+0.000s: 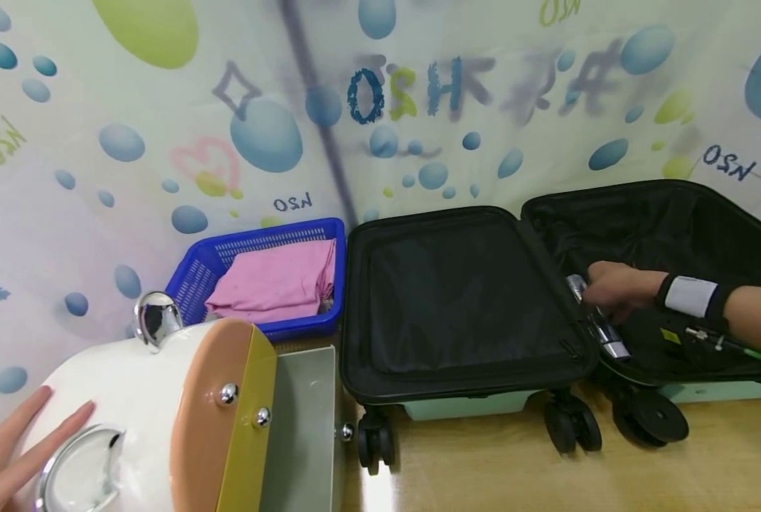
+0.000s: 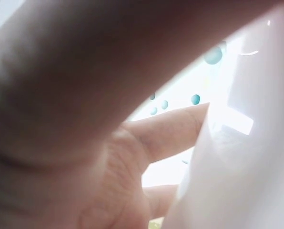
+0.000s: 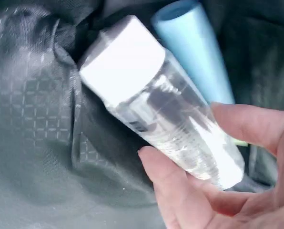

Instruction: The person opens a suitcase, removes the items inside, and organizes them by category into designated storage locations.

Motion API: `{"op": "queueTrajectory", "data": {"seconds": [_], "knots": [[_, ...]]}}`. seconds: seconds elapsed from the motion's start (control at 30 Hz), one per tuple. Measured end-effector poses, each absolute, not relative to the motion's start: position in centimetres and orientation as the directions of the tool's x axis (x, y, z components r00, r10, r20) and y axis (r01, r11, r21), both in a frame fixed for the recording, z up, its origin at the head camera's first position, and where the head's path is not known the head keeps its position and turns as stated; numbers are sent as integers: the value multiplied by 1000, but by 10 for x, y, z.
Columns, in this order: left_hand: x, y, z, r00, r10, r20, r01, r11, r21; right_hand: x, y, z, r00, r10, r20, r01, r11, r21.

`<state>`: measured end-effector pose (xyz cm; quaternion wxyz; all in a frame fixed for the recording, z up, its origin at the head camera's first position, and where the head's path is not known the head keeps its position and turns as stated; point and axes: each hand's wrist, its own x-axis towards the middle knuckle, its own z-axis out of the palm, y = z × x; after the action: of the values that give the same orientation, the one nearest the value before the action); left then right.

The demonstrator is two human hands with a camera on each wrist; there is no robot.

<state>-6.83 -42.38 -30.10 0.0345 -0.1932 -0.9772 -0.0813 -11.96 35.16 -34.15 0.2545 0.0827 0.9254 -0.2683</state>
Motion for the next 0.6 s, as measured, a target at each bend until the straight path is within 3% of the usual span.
{"op": "queueTrajectory", "data": {"seconds": [0.17,0.33,0.47,0.6], "knots": [[-71,-424,-300,-914,388,115,403,900,164,-121,358,-343,-875,21,-483,294,816,-498],[-74,-423,-300,-933,360,13,357,920,164,-124,356,-335,-951,62,-302,208,852,-481],[-75,-423,-300,-941,332,-56,320,934,158,-131,337,-308,-998,17,-54,36,935,-354],[-72,-423,-300,-944,327,-30,320,935,151,-136,291,-275,-967,-184,175,-211,966,-150]]}}
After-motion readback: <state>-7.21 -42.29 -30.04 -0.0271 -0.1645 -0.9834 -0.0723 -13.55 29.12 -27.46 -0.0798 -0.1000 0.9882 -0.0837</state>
